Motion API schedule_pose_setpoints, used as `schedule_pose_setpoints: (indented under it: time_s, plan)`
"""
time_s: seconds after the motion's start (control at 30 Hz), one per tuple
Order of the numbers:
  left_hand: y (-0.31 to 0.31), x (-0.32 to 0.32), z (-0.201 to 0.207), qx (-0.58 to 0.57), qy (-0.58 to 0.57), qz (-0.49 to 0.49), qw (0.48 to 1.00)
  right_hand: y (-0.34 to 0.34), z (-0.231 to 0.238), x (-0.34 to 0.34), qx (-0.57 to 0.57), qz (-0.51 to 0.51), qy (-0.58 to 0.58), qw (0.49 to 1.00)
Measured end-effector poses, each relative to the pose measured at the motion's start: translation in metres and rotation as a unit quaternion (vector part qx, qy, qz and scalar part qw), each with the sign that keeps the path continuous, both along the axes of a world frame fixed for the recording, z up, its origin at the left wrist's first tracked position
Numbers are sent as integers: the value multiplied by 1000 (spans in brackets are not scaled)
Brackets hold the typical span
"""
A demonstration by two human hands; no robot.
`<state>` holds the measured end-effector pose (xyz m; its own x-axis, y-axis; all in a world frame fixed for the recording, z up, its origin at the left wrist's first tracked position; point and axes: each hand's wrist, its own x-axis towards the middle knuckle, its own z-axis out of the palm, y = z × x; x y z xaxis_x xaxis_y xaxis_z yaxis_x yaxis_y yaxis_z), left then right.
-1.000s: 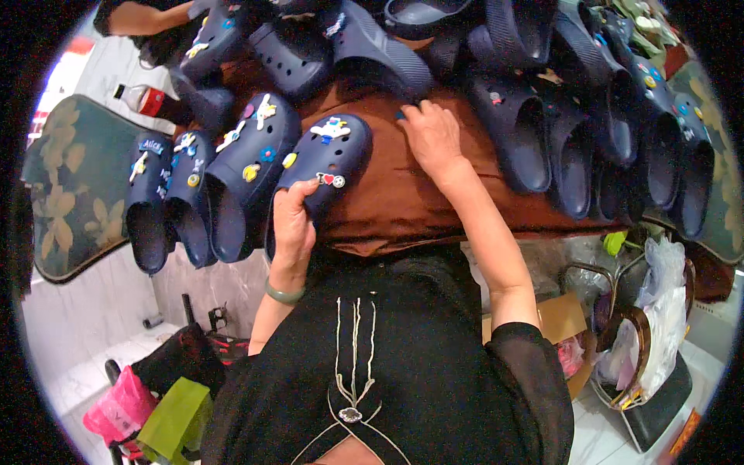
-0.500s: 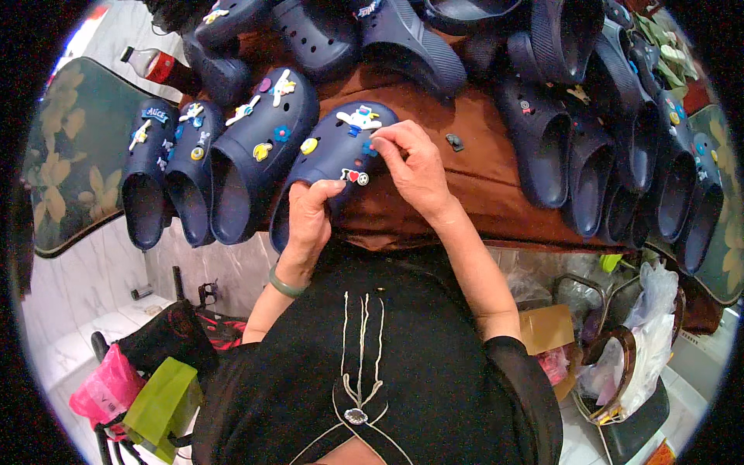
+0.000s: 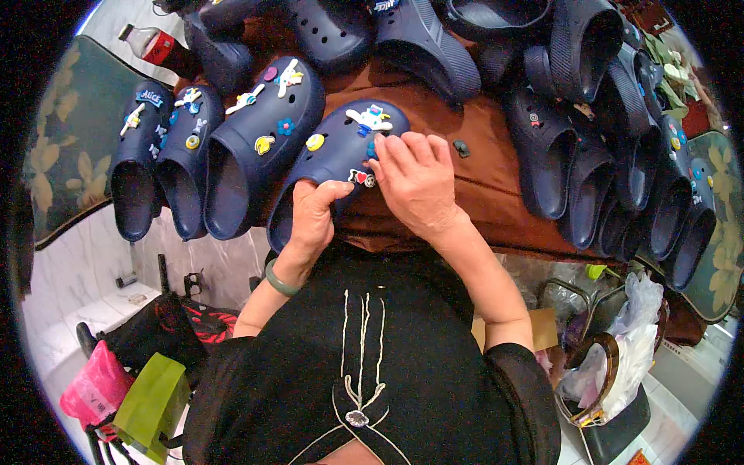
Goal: Attaching decorative charms to the holes of blue plastic clogs.
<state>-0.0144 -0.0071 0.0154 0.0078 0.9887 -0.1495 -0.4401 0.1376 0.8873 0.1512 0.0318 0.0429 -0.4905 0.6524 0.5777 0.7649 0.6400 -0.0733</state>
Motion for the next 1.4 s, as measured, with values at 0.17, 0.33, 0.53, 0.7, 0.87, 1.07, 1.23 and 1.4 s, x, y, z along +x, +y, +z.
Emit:
schedule_pose_setpoints:
  time_s: [0.17, 0.33, 0.53, 0.7, 0.87, 1.07, 1.23, 1.4]
  plan:
    - [1, 4, 2, -2, -9, 10, 1000, -4, 0, -9, 31, 21, -155, 987]
    - [2, 1, 9, 7, -1, 0, 1000, 0, -2, -8, -9, 54, -96, 994]
    - [0, -2, 10, 8, 2, -47, 999, 21, -2, 25, -157, 93, 162, 970]
    - [-7, 3, 15, 6, 12, -61, 998, 12, -6, 32, -300, 9, 259, 918]
    - [-12, 9, 14, 22, 47, -65, 997, 4, -16, 21, -298, 32, 292, 908]
    - [-12, 5, 13, 20, 27, -61, 998, 11, -18, 63, -249, -52, 303, 918]
    - [-10, 2, 12, 2, 31, -68, 997, 12, -44, 97, -186, -150, 130, 962]
    - [-5, 0, 11, 14, 40, -79, 996, 16, -50, 95, -208, -143, 136, 958]
